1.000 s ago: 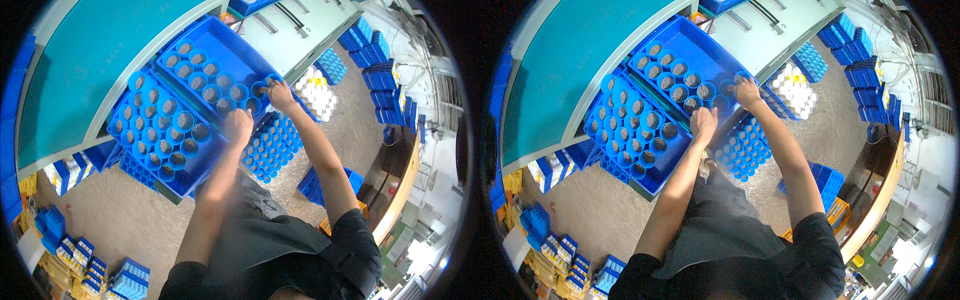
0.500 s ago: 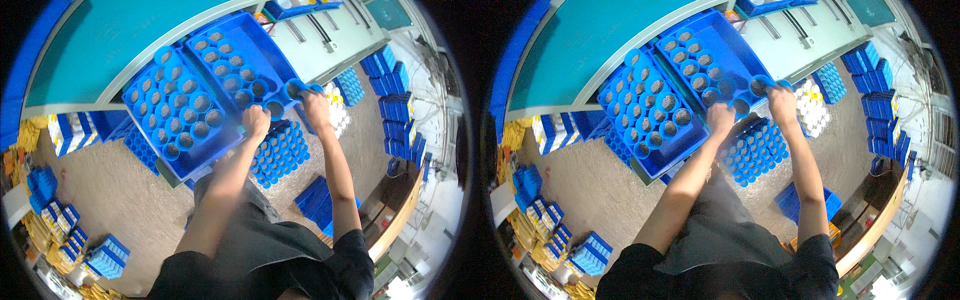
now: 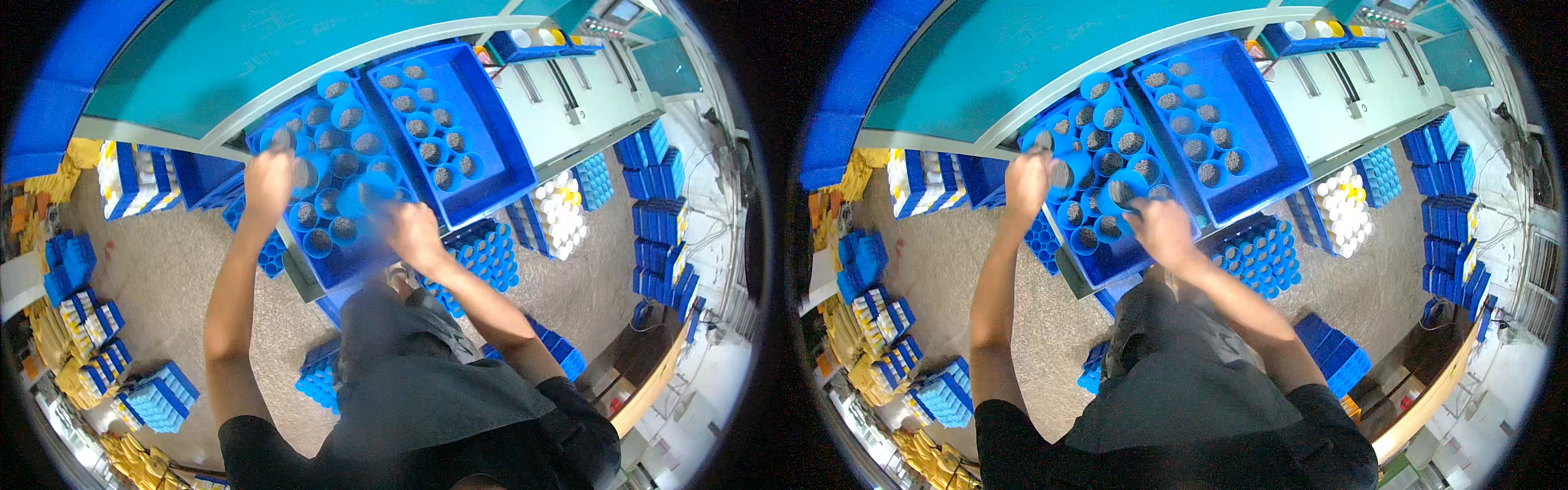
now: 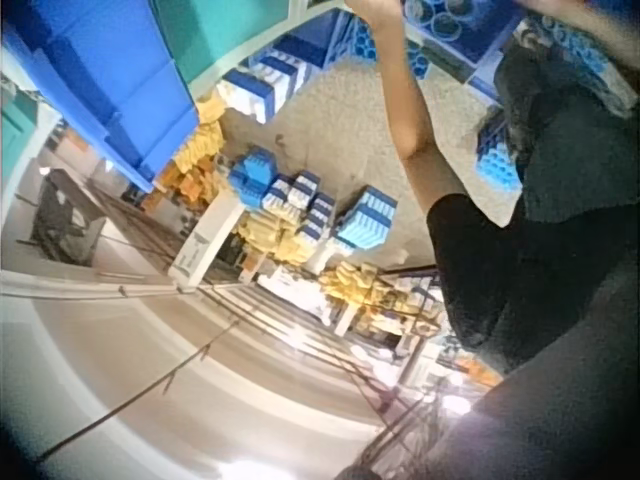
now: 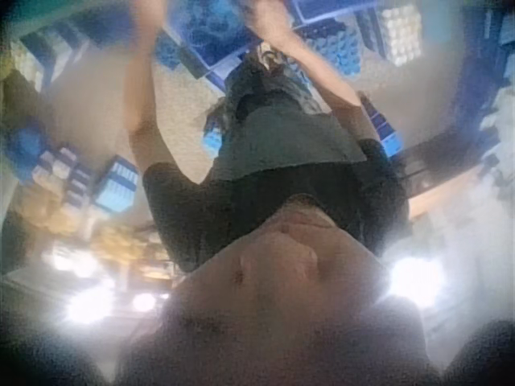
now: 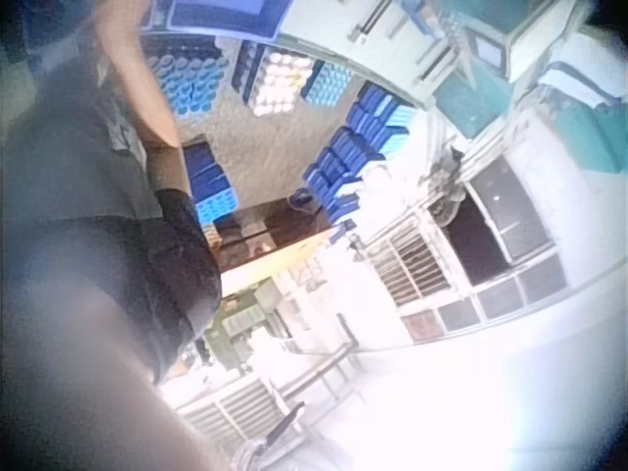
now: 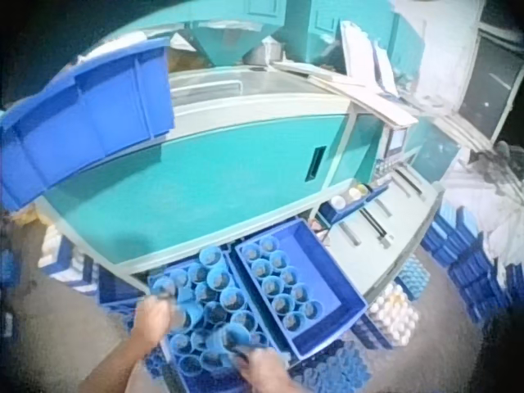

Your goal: The person moves trays of white and yellow plastic cups, then places blue trays on a table and fills them with blue and light blue cups from yellow baskets. The person then carries the filled trays to a conveyor belt area and stacks them.

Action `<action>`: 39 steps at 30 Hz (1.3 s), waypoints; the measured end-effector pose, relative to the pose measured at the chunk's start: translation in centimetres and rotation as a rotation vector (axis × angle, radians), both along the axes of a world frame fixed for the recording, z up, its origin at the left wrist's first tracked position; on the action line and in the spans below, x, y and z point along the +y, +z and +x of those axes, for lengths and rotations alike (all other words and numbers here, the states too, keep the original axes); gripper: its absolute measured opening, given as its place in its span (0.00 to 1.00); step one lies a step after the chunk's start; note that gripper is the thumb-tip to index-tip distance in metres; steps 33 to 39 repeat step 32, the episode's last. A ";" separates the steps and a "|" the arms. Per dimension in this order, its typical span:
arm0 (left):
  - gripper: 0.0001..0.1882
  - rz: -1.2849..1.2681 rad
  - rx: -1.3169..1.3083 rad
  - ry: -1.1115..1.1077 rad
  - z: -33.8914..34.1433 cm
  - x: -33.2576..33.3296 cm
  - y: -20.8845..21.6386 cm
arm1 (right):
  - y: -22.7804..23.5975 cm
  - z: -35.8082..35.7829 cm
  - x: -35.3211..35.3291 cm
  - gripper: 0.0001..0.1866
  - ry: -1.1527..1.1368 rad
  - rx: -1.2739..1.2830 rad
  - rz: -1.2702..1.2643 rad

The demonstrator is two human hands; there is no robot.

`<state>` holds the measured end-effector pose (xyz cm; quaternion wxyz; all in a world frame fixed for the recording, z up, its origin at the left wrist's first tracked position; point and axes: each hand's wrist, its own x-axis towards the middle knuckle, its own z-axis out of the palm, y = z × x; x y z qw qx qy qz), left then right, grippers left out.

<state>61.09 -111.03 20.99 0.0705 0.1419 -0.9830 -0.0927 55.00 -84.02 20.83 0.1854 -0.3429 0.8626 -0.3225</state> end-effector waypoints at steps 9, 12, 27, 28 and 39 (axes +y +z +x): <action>0.08 0.072 0.114 -0.058 -6.2 -4.1 -6.3 | -3.6 0.9 -7.8 0.13 0.002 0.085 0.254; 0.10 0.068 -0.014 0.065 -7.7 -3.6 -6.4 | -3.3 1.1 -7.9 0.17 0.042 0.132 0.200; 0.08 0.235 0.664 1.007 25.8 18.2 -9.4 | -6.9 15.9 8.0 0.10 0.437 -0.222 -0.095; 0.08 0.320 0.484 1.194 29.2 21.8 -10.7 | -8.7 17.2 9.2 0.11 0.497 -0.262 -0.035; 0.08 0.407 0.453 1.335 38.5 33.3 -16.2 | -17.6 21.9 12.6 0.11 0.676 -0.327 0.197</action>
